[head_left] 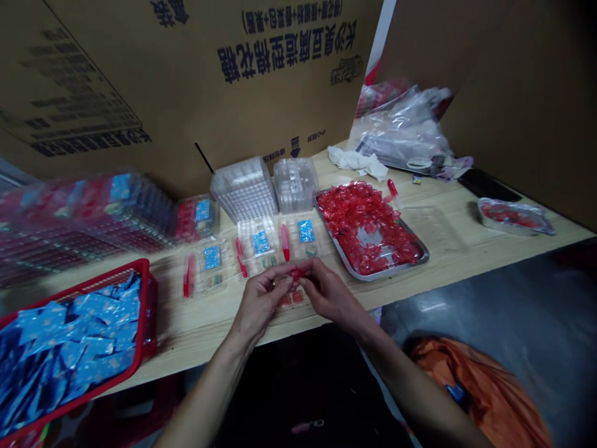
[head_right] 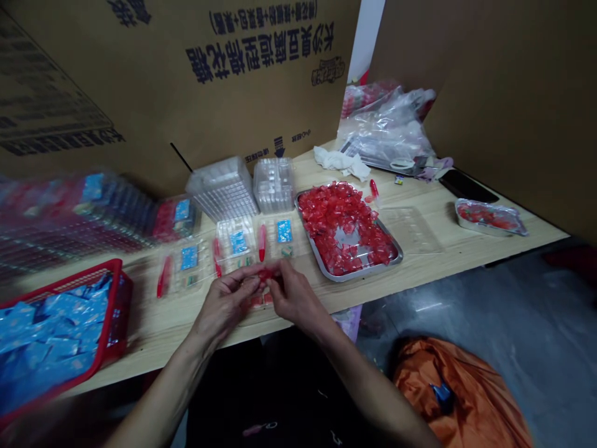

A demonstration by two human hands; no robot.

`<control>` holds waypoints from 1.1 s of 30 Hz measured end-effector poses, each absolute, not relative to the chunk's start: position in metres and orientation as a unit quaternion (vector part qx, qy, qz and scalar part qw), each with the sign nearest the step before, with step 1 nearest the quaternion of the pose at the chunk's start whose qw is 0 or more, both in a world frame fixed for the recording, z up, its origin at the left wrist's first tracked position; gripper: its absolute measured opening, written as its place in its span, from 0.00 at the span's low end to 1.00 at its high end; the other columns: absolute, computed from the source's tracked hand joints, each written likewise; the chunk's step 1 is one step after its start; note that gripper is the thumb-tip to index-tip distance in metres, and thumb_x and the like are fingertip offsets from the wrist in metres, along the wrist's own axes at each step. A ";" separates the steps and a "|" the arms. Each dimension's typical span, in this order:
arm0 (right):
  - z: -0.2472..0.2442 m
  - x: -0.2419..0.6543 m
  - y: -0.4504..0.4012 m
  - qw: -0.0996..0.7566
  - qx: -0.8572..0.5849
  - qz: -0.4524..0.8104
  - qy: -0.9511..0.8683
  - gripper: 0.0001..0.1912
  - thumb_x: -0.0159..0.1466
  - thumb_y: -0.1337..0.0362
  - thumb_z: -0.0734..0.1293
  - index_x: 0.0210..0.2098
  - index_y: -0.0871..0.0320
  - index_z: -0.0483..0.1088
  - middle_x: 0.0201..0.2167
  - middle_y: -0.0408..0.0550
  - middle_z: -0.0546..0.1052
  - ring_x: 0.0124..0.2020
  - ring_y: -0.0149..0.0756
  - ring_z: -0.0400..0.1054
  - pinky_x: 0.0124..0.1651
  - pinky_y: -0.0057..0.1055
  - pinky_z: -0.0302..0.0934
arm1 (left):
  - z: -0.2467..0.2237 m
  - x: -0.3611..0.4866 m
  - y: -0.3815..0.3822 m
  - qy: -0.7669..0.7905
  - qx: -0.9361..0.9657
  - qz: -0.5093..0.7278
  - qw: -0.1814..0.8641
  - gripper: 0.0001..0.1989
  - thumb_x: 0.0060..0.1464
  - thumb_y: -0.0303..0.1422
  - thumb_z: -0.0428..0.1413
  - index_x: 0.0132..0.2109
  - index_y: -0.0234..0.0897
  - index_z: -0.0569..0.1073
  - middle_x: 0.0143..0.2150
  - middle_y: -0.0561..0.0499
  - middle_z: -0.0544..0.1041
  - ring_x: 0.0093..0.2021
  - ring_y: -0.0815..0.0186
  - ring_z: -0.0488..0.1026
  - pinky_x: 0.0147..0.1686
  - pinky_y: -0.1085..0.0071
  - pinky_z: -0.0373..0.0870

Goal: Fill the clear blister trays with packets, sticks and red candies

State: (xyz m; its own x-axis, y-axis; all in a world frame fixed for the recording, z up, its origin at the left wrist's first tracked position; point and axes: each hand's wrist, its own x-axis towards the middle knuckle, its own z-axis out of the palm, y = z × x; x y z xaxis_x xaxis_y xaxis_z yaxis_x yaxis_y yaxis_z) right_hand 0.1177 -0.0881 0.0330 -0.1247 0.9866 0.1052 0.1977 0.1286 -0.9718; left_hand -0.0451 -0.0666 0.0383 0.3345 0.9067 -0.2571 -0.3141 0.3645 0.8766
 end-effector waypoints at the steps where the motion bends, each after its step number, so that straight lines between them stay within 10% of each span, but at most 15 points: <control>1: 0.033 0.118 -0.087 0.439 -0.500 0.431 -0.610 0.07 0.65 0.61 0.65 0.40 0.56 0.65 0.34 0.46 0.73 0.36 0.37 0.68 0.43 0.35 0.62 | 0.038 -0.046 -0.067 0.401 0.375 0.423 0.721 0.20 0.46 0.36 0.70 0.46 0.34 0.82 0.42 0.45 0.83 0.38 0.68 0.78 0.43 0.75 0.72; 8: 0.045 0.117 -0.085 0.446 -0.436 0.581 -0.522 0.16 0.64 0.49 0.67 0.35 0.55 0.62 0.27 0.41 0.67 0.28 0.31 0.61 0.31 0.29 0.55 | 0.037 -0.046 -0.067 0.401 0.374 0.440 0.711 0.17 0.46 0.36 0.69 0.43 0.35 0.82 0.40 0.46 0.83 0.34 0.70 0.77 0.39 0.75 0.73; 15: 0.043 0.115 -0.086 0.452 -0.484 0.487 -0.569 0.09 0.63 0.56 0.66 0.34 0.56 0.66 0.30 0.43 0.70 0.33 0.35 0.63 0.36 0.31 0.56 | 0.038 -0.046 -0.067 0.413 0.403 0.428 0.695 0.10 0.45 0.32 0.68 0.34 0.34 0.78 0.27 0.53 0.77 0.26 0.74 0.71 0.27 0.80 0.65; 28: 0.066 0.128 -0.094 0.379 -0.406 0.715 -0.424 0.06 0.52 0.64 0.68 0.25 0.57 0.65 0.19 0.37 0.62 0.19 0.24 0.48 0.22 0.24 0.40 | 0.061 -0.066 -0.074 0.376 0.440 0.306 0.756 0.06 0.37 0.25 0.60 0.28 0.33 0.79 0.22 0.53 0.74 0.19 0.77 0.61 0.21 0.79 0.53; 33: 0.092 0.192 -0.094 0.525 -0.472 0.608 -0.362 0.07 0.50 0.66 0.68 0.25 0.53 0.62 0.17 0.36 0.55 0.17 0.26 0.43 0.20 0.27 0.36 | 0.063 -0.117 -0.061 0.450 0.387 0.404 0.696 0.07 0.39 0.27 0.64 0.31 0.33 0.81 0.21 0.53 0.74 0.18 0.77 0.62 0.19 0.81 0.56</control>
